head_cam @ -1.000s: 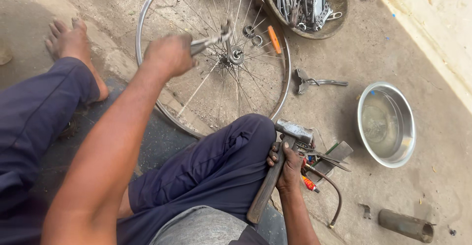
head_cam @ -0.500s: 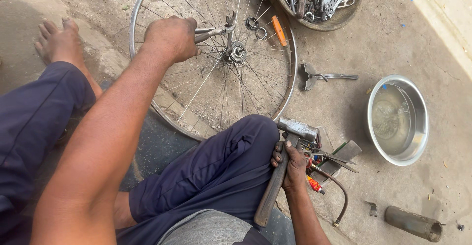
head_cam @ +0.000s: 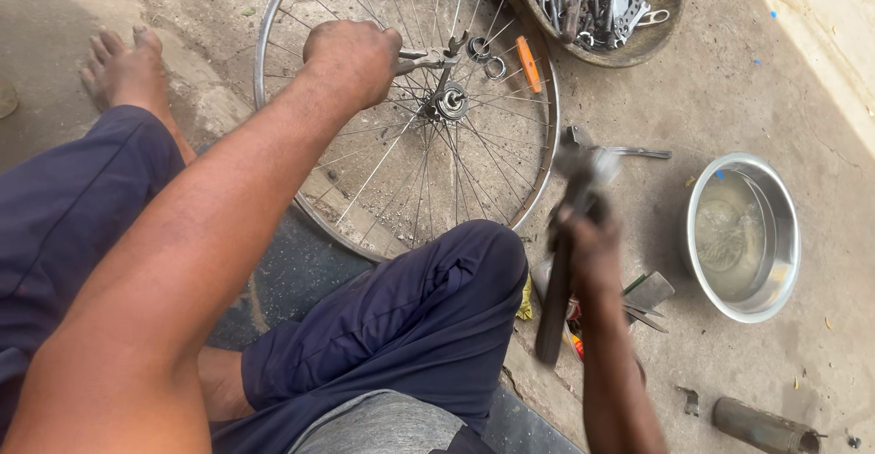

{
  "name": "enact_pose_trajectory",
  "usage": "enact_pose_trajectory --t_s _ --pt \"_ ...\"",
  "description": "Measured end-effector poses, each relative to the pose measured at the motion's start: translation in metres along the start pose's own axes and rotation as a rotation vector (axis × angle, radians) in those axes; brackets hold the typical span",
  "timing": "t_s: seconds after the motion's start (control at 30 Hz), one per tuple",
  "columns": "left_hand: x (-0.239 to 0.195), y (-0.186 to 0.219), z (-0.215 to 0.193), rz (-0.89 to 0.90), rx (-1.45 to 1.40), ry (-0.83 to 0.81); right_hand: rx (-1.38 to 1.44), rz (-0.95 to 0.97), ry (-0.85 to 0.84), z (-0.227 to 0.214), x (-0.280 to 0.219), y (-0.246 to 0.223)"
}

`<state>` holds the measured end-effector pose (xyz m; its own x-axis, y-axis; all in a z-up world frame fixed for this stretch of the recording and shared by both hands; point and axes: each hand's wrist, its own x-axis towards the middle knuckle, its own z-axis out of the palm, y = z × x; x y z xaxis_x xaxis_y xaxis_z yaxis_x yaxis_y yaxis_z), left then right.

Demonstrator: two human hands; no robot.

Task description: The person is repairing a bicycle wheel hub. They use pliers and a hammer to adjust and secure components within the hub while sitting on the floor.

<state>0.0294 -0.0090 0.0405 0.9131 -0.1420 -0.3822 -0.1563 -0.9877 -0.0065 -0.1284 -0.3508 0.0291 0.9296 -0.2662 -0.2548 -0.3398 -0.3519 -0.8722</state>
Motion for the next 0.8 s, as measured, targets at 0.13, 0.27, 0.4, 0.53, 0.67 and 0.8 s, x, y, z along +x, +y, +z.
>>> enact_pose_trajectory --t_s 0.13,0.27,0.4,0.53,0.67,0.8 --pt "0.007 -0.004 0.001 0.016 0.028 -0.007 0.360 -0.592 -0.122 0.007 0.082 -0.084" --pt "0.015 -0.005 0.004 0.056 0.084 0.031 0.000 -0.559 -0.276 0.049 0.162 -0.134" --pt "0.012 -0.001 -0.001 0.063 0.098 -0.005 -0.798 -0.454 -0.547 0.094 0.192 -0.154" --pt "0.016 0.003 -0.003 0.093 0.133 0.030 -1.094 -0.587 -0.607 0.092 0.199 -0.183" --pt "0.023 -0.008 0.003 0.043 0.042 -0.033 -0.687 -0.748 -0.425 0.055 0.203 -0.204" --pt "0.021 -0.015 0.006 0.023 -0.036 -0.025 -0.373 -0.391 -0.196 0.071 0.204 -0.184"
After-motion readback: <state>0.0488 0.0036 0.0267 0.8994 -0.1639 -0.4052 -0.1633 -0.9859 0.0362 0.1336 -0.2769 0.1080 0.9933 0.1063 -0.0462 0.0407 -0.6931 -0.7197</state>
